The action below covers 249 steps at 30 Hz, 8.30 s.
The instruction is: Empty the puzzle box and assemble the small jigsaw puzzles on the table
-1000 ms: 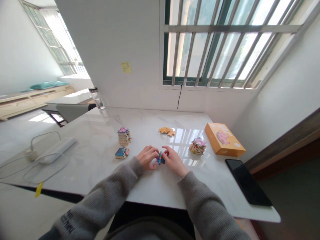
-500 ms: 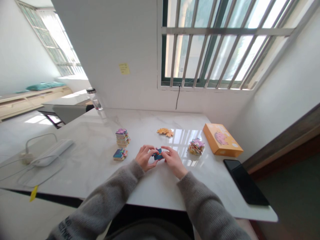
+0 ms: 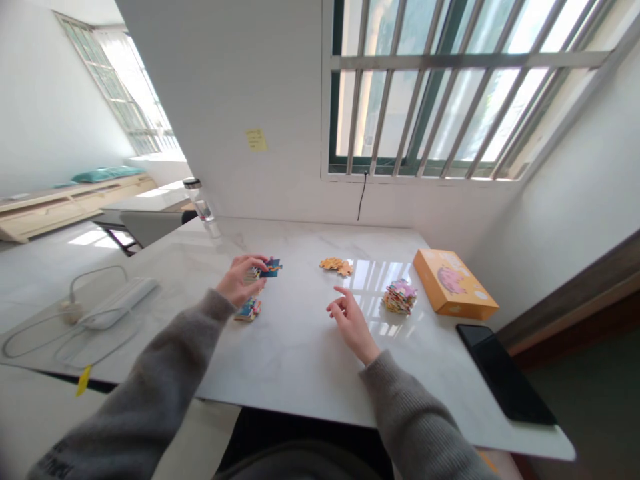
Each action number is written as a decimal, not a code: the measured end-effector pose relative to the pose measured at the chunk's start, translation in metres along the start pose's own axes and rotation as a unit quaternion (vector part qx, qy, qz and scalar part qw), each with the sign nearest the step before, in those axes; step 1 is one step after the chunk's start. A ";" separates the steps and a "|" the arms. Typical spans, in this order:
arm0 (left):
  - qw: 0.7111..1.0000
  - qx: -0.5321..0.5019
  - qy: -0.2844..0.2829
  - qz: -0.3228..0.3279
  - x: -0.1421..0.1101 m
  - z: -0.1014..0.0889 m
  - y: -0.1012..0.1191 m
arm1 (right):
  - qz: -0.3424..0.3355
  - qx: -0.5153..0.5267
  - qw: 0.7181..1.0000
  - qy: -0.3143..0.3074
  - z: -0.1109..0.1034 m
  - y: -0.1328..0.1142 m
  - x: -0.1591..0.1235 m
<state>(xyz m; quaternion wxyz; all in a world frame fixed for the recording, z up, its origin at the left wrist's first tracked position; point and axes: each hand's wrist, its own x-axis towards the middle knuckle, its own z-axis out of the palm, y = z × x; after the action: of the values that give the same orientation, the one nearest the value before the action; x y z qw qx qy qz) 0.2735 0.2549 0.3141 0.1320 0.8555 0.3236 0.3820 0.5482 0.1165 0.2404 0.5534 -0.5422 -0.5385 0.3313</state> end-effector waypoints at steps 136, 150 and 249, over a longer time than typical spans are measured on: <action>0.975 -0.002 -0.169 -0.141 -0.016 0.137 0.038 | 0.039 -0.106 0.987 -0.112 -0.015 0.027 0.015; 0.973 0.074 -0.151 -0.158 -0.015 0.140 0.029 | -0.190 -0.397 0.895 -0.080 -0.022 0.012 0.013; 0.984 0.068 -0.162 0.014 -0.018 0.128 0.027 | -0.113 -0.541 0.833 -0.014 -0.031 0.004 0.002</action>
<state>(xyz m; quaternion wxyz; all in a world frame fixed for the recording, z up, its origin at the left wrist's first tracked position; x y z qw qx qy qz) 0.3716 0.2252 0.2302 0.1187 0.9174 0.3116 0.2172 0.5791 0.1120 0.2424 0.1978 -0.6861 -0.6965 -0.0702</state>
